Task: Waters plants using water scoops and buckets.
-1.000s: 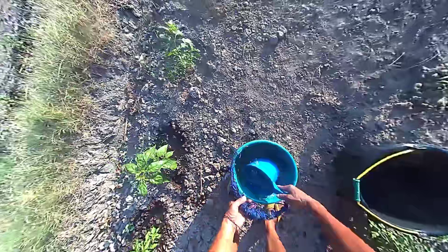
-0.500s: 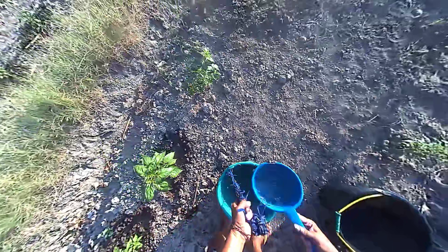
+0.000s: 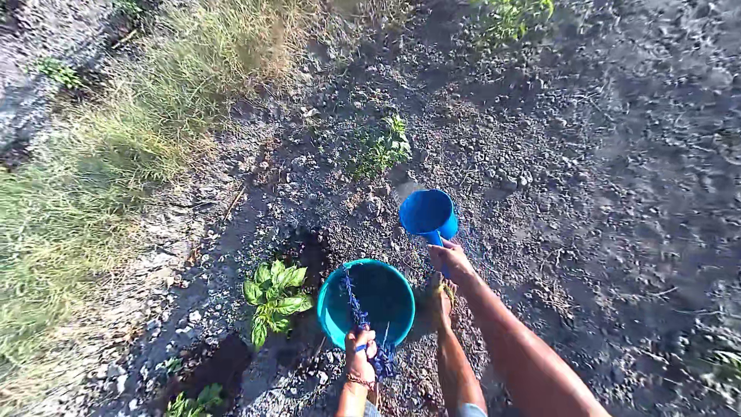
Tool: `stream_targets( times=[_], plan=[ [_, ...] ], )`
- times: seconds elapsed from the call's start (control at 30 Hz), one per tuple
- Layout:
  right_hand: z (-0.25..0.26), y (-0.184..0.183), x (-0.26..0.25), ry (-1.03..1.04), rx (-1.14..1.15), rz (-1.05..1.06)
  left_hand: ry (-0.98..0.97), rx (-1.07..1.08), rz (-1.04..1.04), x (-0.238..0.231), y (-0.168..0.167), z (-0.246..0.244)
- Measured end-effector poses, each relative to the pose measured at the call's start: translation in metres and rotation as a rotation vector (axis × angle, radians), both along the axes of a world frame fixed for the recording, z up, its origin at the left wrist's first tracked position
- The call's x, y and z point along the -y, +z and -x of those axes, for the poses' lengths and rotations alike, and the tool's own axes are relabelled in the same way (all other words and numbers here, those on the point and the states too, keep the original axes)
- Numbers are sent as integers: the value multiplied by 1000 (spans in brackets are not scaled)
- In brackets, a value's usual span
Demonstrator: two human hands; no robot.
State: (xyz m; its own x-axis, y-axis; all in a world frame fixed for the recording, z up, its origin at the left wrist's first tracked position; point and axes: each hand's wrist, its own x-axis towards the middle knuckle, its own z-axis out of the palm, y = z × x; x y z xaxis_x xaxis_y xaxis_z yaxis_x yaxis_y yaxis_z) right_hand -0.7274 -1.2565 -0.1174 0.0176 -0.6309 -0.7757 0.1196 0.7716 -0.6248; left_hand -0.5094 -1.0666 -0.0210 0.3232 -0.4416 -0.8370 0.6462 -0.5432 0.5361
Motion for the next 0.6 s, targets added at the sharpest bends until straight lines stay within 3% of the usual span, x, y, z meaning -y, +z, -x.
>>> stream_targets(
  times=[0.23,0.37,0.47,0.6],
  plan=[
    [-24,-42,127,226,-176,-47,-122,190,-83,8,-14,-9],
    [-17,-38,180,563,-442,21,-168,320,-153,-15,-20,-8],
    [-7,-37,213,707,-571,111,-241,466,-218,-28,-28,3],
    [-5,-17,260,785,-759,72,-42,319,-148,-26,-34,24]
  ],
)
